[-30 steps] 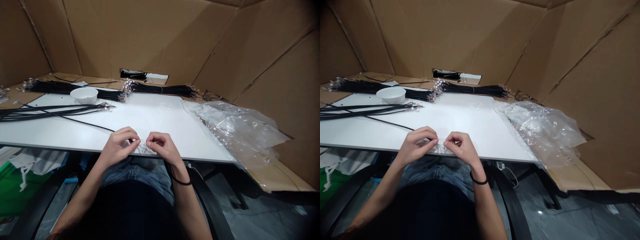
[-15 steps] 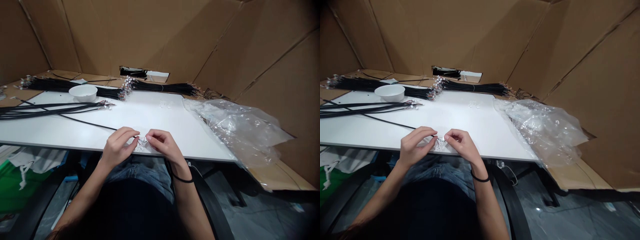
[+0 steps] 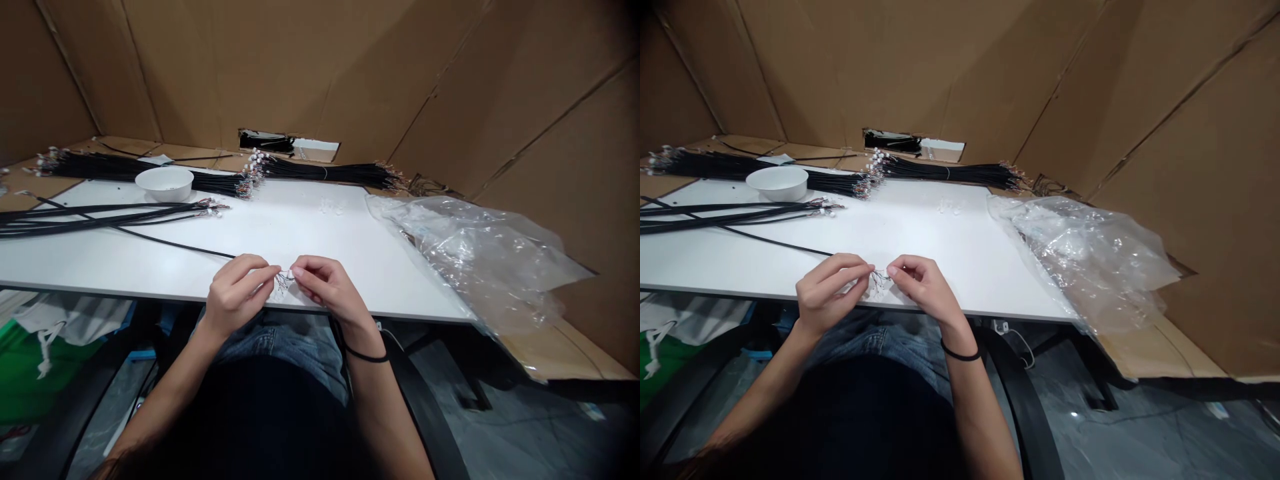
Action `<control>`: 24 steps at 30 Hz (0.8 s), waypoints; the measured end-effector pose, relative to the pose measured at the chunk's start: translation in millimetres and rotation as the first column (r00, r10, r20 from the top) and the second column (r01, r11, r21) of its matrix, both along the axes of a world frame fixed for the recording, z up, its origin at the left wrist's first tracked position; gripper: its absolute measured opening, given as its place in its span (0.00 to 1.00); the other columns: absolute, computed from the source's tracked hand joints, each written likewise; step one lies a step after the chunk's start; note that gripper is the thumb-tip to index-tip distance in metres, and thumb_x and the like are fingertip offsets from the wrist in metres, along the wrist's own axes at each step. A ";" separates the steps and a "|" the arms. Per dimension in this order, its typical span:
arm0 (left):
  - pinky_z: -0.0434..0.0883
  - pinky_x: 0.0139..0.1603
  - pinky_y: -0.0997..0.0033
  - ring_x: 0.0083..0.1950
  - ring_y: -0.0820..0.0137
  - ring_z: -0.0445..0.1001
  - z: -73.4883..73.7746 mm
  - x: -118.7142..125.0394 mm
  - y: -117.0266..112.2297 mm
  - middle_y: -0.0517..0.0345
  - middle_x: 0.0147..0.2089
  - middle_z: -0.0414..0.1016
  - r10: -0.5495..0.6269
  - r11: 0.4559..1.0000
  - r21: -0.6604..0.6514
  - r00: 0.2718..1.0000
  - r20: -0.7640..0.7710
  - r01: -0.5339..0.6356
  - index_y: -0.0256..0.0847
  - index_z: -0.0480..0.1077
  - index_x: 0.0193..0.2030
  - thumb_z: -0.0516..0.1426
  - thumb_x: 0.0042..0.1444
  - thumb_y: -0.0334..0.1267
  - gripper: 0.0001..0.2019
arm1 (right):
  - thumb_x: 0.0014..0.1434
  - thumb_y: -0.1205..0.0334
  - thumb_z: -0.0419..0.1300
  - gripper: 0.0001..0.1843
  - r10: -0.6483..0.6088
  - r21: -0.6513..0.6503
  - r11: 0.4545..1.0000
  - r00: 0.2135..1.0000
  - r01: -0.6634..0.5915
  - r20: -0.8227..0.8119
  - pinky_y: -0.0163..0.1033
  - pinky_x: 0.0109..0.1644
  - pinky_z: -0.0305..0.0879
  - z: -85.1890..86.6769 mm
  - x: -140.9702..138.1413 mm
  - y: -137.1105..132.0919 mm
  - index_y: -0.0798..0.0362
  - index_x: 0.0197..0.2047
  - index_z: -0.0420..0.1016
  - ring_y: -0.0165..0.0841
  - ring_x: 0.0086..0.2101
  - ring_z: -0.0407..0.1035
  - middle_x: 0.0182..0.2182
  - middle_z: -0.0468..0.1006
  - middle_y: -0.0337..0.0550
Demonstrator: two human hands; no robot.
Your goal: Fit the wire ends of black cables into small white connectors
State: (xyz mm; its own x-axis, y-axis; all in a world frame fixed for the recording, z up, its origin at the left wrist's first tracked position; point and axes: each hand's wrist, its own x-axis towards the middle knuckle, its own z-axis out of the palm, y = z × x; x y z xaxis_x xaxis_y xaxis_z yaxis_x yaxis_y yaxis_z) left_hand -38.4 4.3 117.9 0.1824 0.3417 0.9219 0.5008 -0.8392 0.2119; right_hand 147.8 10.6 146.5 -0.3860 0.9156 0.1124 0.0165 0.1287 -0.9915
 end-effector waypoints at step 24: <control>0.74 0.40 0.68 0.39 0.68 0.74 -4.0 -1.6 1.4 0.53 0.37 0.76 -0.037 0.999 0.014 0.998 -0.046 0.038 0.40 0.74 0.48 0.58 0.57 0.22 0.14 | 0.58 0.47 0.64 0.19 0.029 0.053 0.998 1.000 -0.029 0.012 0.33 0.21 0.44 0.6 -0.7 1.8 0.55 0.29 0.73 0.23 0.19 0.51 0.18 0.61 0.31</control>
State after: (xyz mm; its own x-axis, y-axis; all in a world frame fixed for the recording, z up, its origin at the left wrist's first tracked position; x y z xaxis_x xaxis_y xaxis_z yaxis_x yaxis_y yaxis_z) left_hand -39.9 5.7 113.9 0.2372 0.3205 0.9171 0.4782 -0.8602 0.1770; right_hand 147.2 12.4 147.1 -0.4137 0.8969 0.1560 0.0227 0.1814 -0.9831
